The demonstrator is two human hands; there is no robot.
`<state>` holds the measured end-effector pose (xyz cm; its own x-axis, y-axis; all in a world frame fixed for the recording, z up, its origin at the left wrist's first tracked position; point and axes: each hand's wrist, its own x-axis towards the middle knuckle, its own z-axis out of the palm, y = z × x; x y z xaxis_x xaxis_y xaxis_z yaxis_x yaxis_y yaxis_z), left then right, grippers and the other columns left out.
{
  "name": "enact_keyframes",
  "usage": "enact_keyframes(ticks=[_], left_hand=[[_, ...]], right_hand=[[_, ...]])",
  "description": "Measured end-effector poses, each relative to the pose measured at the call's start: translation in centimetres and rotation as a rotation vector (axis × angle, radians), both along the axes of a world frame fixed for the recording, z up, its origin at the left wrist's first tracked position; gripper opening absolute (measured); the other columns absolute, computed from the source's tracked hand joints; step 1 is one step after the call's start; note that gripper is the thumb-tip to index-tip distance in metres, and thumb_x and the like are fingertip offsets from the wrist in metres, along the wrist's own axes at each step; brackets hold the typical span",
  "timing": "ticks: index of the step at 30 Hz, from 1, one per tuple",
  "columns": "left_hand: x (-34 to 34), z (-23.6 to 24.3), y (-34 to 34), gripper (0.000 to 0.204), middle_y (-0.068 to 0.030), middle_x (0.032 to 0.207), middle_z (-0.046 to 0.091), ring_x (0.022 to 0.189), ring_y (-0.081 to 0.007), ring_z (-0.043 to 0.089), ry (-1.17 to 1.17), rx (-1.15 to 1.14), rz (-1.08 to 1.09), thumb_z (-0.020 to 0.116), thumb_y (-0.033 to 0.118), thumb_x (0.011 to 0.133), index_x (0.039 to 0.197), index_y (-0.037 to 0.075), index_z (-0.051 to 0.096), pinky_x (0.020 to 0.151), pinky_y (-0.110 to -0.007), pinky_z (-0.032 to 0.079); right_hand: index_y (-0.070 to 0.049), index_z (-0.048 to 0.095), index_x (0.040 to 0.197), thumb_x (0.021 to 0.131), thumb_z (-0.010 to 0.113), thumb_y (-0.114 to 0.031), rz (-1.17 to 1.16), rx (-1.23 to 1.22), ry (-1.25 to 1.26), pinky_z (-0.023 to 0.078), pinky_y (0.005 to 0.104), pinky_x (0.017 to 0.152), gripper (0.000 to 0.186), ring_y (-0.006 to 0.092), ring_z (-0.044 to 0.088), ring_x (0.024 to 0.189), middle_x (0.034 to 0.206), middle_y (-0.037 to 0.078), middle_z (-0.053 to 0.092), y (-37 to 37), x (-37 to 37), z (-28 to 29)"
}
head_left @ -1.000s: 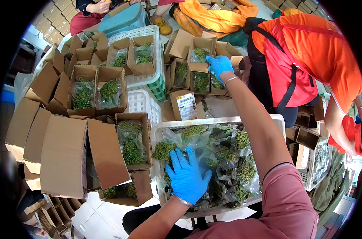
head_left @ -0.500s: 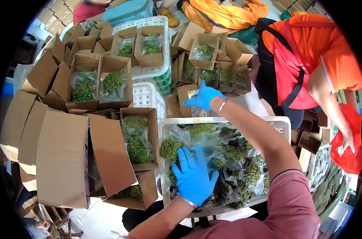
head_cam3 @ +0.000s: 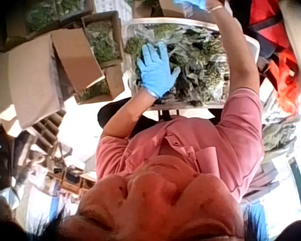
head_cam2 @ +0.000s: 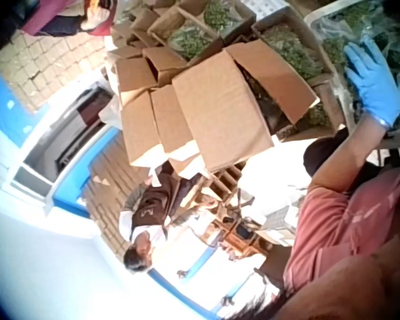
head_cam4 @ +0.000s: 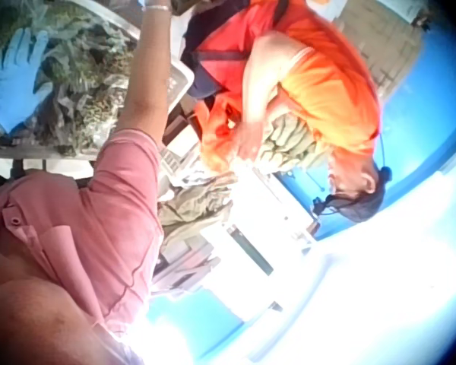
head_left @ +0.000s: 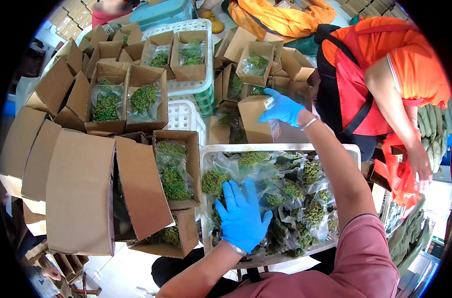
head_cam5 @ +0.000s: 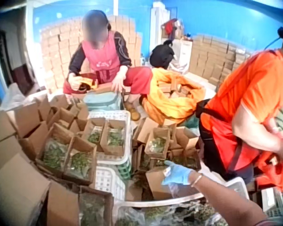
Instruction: The person sits on the floor and packs small potted plants into orange plastic bags and cardboard boxes. They handle the plants and packaging materials by hand, placing items into containers and arranging them for shipment.
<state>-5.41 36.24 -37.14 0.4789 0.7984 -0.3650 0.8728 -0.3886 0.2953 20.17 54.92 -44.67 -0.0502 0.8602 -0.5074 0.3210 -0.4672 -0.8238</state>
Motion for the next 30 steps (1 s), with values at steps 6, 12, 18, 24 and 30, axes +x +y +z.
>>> enact_keyframes(ticks=[6, 12, 18, 24, 30], left_hand=[[-0.4, 1.0, 0.3, 0.097, -0.0338, 0.140, 0.027, 0.134, -0.0450, 0.021, -0.061, -0.026, 0.015, 0.059, 0.055, 0.077, 0.145, 0.000, 0.018, 0.103, -0.062, 0.020], [-2.4, 3.5, 0.6, 0.082, -0.0250, 0.135, 0.040, 0.124, -0.0392, 0.039, -0.520, 0.160, 0.077, 0.062, 0.050, 0.078, 0.137, -0.002, 0.037, 0.102, -0.049, 0.031], [-3.3, 3.2, 0.9, 0.051, -0.0092, 0.124, 0.054, 0.112, -0.0216, 0.052, -1.454, -1.152, 0.841, 0.038, 0.045, 0.098, 0.129, 0.006, 0.050, 0.097, -0.039, 0.040], [-3.7, 1.8, -2.4, 0.058, -0.0087, 0.139, 0.043, 0.124, -0.0270, 0.045, -1.700, -1.572, 0.830, 0.043, 0.046, 0.095, 0.141, 0.013, 0.034, 0.104, -0.043, 0.037], [-4.4, 2.0, -6.0, 0.081, -0.0082, 0.137, 0.045, 0.125, -0.0244, 0.043, -1.496, -1.579, 0.335, 0.077, 0.022, 0.073, 0.140, 0.008, 0.034, 0.103, -0.040, 0.036]], right_hand=[[-0.007, 0.032, 0.140, 0.074, 0.071, -0.013, -0.294, 0.134, 0.211, 0.048, 0.0406, 0.090, 0.077, 0.0210, 0.055, 0.109, 0.125, 0.007, 0.052, -3.6, 3.1, 5.7], [0.000, 0.047, 0.129, 0.075, 0.061, -0.027, -0.420, 0.219, 1.091, 0.045, 0.0434, 0.095, 0.062, 0.0306, 0.058, 0.109, 0.121, 0.016, 0.058, -10.1, 4.9, 9.4], [0.010, 0.046, 0.126, 0.065, 0.056, -0.012, -0.216, -0.043, 1.597, 0.044, 0.0430, 0.094, 0.066, 0.0348, 0.059, 0.105, 0.116, 0.023, 0.059, -15.4, -1.3, 9.7], [-0.001, 0.029, 0.143, 0.068, 0.066, -0.021, -0.075, 0.131, 1.112, 0.032, 0.0335, 0.104, 0.086, 0.0183, 0.046, 0.121, 0.139, 0.011, 0.043, -18.5, -7.9, 12.6], [-0.001, 0.035, 0.140, 0.090, 0.049, -0.032, -0.120, 0.058, 0.821, 0.035, 0.0333, 0.103, 0.060, 0.0183, 0.048, 0.119, 0.135, 0.009, 0.047, -26.3, -8.4, 17.4]])
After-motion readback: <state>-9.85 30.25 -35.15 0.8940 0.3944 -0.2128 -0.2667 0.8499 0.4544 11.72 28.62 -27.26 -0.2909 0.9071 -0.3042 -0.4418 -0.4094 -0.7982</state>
